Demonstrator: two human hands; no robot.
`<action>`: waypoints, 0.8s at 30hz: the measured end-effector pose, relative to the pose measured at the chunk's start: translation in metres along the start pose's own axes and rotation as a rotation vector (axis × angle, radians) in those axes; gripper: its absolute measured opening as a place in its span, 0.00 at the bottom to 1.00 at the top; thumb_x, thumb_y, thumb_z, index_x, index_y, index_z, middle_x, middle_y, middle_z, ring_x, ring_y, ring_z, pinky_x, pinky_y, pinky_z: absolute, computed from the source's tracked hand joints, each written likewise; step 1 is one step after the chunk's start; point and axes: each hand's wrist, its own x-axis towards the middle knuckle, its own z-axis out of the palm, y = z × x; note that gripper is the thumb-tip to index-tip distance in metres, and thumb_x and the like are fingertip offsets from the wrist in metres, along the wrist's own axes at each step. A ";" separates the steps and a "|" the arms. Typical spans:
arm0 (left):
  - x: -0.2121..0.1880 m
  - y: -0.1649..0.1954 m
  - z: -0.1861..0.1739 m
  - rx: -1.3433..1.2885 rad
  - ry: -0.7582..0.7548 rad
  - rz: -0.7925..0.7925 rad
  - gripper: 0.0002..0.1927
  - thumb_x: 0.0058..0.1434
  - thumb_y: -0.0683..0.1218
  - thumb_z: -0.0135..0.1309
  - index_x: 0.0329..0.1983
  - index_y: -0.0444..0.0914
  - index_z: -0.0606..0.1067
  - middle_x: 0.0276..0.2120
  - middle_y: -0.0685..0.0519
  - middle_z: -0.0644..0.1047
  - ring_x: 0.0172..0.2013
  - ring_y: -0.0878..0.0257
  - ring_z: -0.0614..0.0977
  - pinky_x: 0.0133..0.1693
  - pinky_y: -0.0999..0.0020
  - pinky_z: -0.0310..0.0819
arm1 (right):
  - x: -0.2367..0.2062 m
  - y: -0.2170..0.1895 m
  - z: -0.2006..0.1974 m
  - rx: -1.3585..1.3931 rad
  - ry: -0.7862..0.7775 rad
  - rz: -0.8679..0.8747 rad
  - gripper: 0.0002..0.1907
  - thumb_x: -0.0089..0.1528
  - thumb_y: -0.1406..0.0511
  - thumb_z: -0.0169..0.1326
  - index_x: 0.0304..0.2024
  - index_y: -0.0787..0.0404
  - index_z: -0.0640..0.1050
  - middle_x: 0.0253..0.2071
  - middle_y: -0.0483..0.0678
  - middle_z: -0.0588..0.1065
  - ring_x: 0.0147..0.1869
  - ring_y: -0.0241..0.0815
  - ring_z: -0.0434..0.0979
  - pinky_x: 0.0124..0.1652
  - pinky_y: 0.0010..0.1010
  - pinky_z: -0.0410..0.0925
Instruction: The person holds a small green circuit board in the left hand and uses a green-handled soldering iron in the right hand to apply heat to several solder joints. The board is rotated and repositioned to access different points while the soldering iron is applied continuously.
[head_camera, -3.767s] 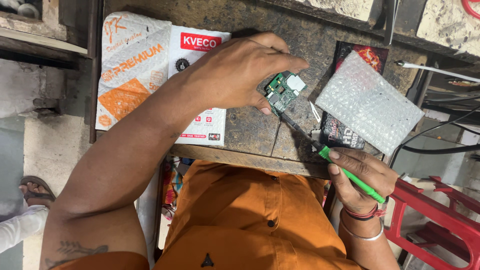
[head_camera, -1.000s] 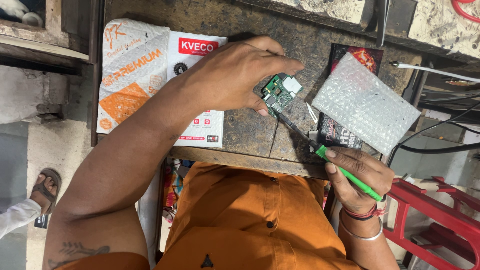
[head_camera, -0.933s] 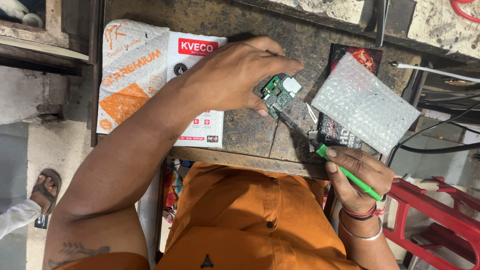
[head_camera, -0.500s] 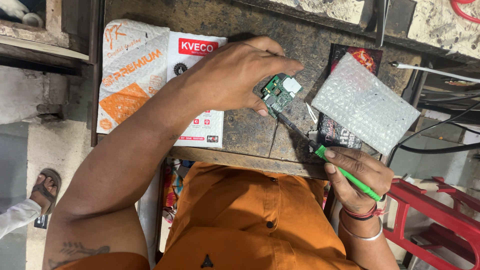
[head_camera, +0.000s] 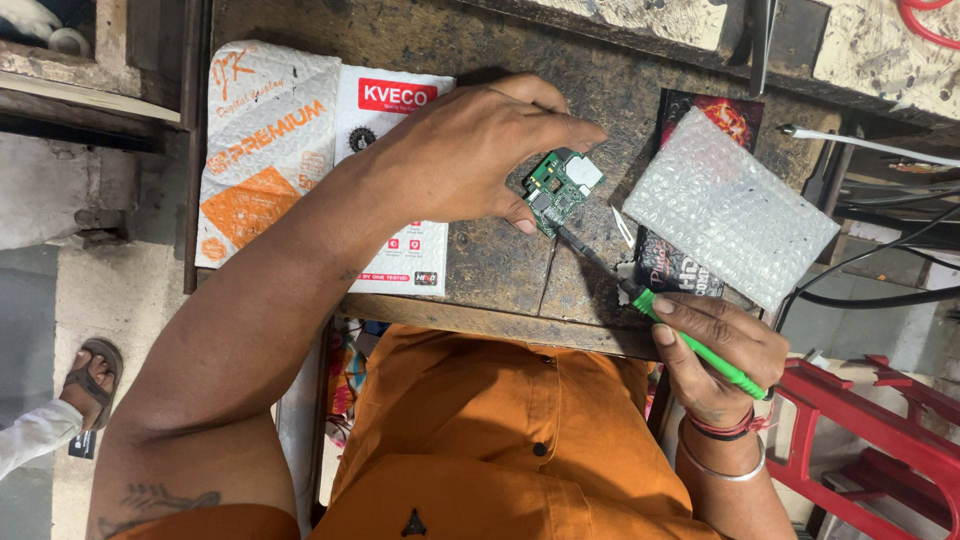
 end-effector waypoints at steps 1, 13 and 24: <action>0.000 0.000 0.000 0.000 0.002 0.002 0.48 0.35 0.47 0.77 0.64 0.45 0.73 0.58 0.45 0.74 0.54 0.49 0.79 0.55 0.59 0.73 | 0.000 0.000 0.000 0.000 0.005 0.002 0.07 0.65 0.70 0.62 0.44 0.67 0.82 0.40 0.55 0.81 0.40 0.44 0.85 0.42 0.25 0.76; 0.000 -0.001 0.000 -0.006 0.007 0.016 0.47 0.35 0.47 0.77 0.63 0.44 0.74 0.58 0.45 0.75 0.54 0.49 0.79 0.55 0.58 0.73 | -0.001 0.000 0.000 -0.032 0.015 0.008 0.07 0.64 0.71 0.62 0.44 0.68 0.82 0.40 0.55 0.81 0.39 0.44 0.85 0.42 0.25 0.76; 0.001 0.001 0.000 0.011 -0.010 -0.014 0.48 0.34 0.47 0.77 0.63 0.45 0.73 0.59 0.44 0.74 0.53 0.49 0.80 0.55 0.59 0.72 | -0.001 0.002 0.000 -0.007 0.007 -0.010 0.06 0.65 0.70 0.62 0.44 0.67 0.82 0.41 0.55 0.81 0.41 0.44 0.85 0.43 0.26 0.77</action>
